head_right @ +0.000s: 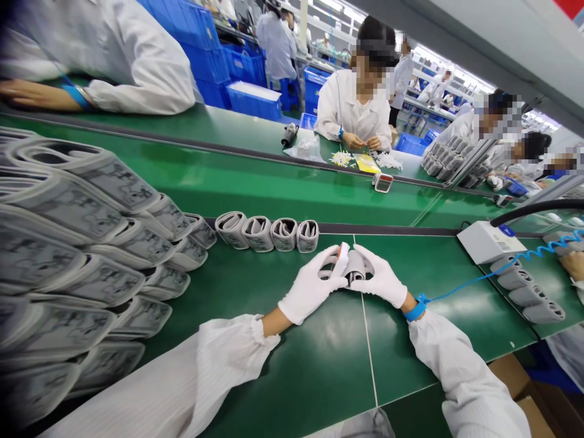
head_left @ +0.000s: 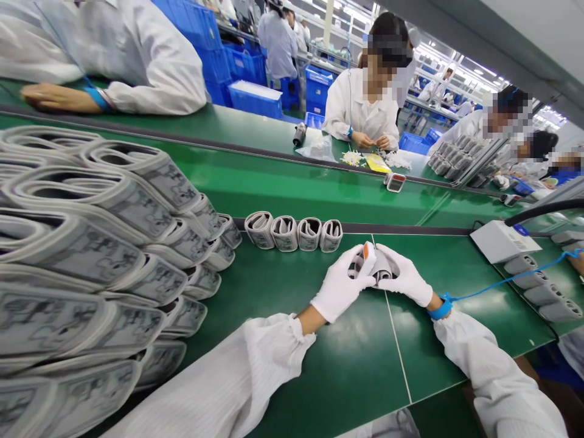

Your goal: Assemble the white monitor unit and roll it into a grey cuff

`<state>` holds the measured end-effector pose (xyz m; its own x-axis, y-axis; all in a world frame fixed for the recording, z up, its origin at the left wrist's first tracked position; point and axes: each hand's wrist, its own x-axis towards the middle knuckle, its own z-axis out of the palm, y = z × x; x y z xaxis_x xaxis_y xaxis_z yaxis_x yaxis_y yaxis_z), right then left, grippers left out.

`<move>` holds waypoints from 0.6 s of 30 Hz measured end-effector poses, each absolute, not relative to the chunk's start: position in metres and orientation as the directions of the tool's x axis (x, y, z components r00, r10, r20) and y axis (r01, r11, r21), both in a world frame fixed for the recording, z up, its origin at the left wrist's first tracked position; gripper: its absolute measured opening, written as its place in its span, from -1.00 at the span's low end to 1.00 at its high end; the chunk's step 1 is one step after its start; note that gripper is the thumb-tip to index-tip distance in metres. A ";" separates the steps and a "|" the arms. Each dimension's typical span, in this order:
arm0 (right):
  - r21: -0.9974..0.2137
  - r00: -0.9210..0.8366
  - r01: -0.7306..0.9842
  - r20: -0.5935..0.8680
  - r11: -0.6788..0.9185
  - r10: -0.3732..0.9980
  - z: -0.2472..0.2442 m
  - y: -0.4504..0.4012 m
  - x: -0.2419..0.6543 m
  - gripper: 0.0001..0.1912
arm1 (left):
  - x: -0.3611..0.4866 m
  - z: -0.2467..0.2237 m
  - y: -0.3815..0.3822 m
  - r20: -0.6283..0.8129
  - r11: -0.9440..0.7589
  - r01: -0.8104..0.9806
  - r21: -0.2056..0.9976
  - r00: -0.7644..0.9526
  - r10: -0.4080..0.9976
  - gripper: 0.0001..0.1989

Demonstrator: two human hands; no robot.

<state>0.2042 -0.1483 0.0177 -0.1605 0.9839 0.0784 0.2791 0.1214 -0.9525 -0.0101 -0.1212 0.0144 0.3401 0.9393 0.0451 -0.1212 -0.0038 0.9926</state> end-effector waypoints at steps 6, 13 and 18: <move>-0.934 0.241 0.309 0.258 0.178 0.936 0.022 -0.098 0.209 -0.16 | -0.004 0.006 -0.117 0.020 0.018 -0.152 0.988 0.245 0.969 -0.55; -0.873 0.383 0.416 0.421 0.253 0.822 0.043 0.078 0.150 -0.21 | 0.001 0.002 -0.119 0.036 0.013 -0.169 0.985 0.279 0.960 -0.62; -0.814 0.226 0.461 0.491 0.352 0.841 0.062 0.140 0.087 -0.50 | 0.000 0.005 -0.113 0.080 -0.037 -0.173 0.984 0.248 0.965 -0.64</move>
<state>0.0872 0.1399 0.0623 0.2259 0.8411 0.4914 0.4612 0.3519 -0.8145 -0.0004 -0.1134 0.0052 0.2484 0.9654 0.0800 -0.1728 -0.0371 0.9843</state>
